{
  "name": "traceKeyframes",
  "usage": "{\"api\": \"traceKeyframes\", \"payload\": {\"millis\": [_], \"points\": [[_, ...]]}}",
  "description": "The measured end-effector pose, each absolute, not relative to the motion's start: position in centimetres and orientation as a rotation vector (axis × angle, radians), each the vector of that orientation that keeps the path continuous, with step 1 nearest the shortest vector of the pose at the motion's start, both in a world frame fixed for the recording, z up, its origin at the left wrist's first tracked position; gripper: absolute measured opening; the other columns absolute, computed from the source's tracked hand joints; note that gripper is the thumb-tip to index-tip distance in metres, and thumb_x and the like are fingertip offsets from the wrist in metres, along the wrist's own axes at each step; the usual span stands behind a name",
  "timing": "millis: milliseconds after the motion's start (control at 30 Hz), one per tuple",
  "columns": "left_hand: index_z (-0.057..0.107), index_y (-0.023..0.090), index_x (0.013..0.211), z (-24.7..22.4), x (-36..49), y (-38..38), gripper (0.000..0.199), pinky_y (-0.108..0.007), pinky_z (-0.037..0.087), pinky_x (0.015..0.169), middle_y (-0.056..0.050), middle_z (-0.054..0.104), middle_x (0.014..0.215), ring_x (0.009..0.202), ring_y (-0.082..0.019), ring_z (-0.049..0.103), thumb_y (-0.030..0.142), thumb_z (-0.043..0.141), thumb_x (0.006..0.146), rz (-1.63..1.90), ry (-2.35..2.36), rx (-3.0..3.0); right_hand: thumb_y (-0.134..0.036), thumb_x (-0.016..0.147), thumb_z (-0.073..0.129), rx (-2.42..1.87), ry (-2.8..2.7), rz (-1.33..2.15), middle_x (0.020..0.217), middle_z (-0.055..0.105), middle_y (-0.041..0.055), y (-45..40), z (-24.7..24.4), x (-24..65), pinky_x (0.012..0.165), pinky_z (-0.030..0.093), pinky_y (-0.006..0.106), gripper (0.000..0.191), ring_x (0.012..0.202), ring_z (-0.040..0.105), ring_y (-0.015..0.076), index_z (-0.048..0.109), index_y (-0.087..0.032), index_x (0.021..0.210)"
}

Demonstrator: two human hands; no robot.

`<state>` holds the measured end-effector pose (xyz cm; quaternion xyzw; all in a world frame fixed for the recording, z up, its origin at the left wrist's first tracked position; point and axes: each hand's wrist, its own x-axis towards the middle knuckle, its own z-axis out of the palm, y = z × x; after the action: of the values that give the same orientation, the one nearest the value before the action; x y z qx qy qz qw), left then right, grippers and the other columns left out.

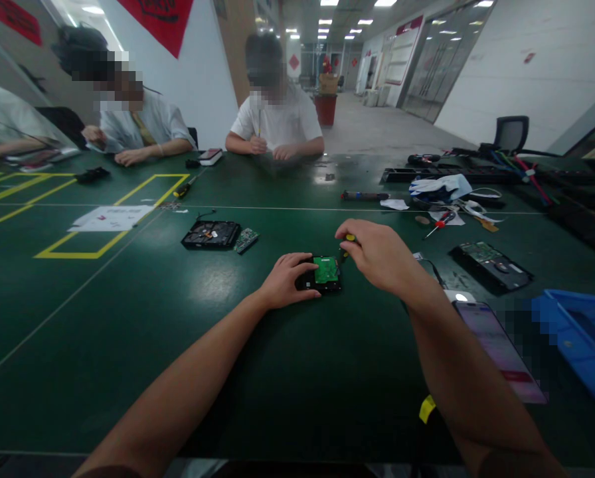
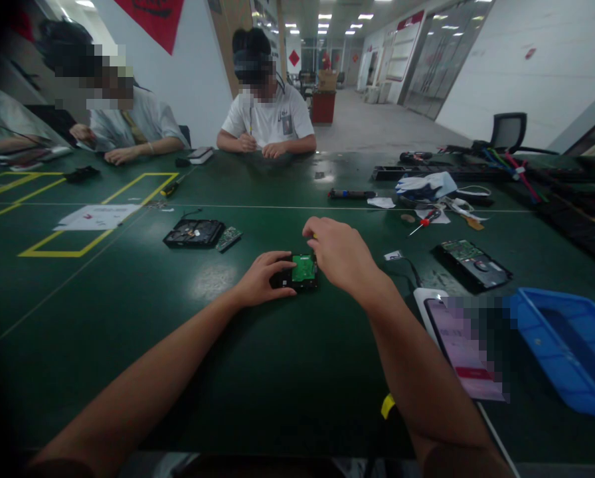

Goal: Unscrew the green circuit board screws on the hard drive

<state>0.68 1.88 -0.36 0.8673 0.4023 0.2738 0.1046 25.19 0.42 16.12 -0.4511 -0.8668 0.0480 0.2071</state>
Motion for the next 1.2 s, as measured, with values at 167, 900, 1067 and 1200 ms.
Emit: {"api": "traceKeyframes", "payload": {"millis": [167,900,1067,1200], "points": [[0.061,0.029,0.138,-0.21,0.86,1.77,0.071,-0.059,0.037,0.117,-0.013,0.053,0.15,0.14,-0.036,0.048,0.066,0.077,0.08,0.814,1.224,2.56,-0.017,0.096,0.054,-1.332,-2.374,0.083,0.111,0.07,0.012,0.62,15.67,25.05,0.089,0.048,0.039,0.017,0.101,0.064,0.0258,0.065,-0.017,0.11],[0.057,0.028,0.142,-0.79,0.95,1.98,0.074,-0.065,0.021,0.125,-0.013,0.048,0.157,0.151,-0.036,0.037,0.067,0.074,0.081,0.759,1.285,2.541,-0.017,0.097,0.052,-1.291,-2.386,0.099,0.102,0.069,0.0082,0.8,15.79,24.84,0.087,0.047,0.038,0.016,0.096,0.063,0.0236,0.068,-0.021,0.1],[0.058,0.03,0.142,-0.91,0.94,2.03,0.071,-0.064,0.022,0.125,-0.012,0.047,0.157,0.15,-0.035,0.038,0.067,0.073,0.083,0.75,1.296,2.548,-0.024,0.098,0.057,-1.387,-2.306,0.057,0.107,0.07,0.0108,0.9,15.57,24.92,0.081,0.046,0.038,0.014,0.094,0.064,0.0246,0.065,-0.018,0.107],[0.057,0.029,0.142,-0.94,0.97,2.0,0.071,-0.062,0.023,0.125,-0.011,0.046,0.158,0.15,-0.034,0.038,0.067,0.072,0.084,0.741,1.302,2.558,-0.032,0.098,0.06,-1.46,-2.281,0.022,0.099,0.07,0.0109,0.9,15.56,24.86,0.076,0.046,0.038,0.018,0.086,0.064,0.0247,0.066,-0.017,0.103]]}}
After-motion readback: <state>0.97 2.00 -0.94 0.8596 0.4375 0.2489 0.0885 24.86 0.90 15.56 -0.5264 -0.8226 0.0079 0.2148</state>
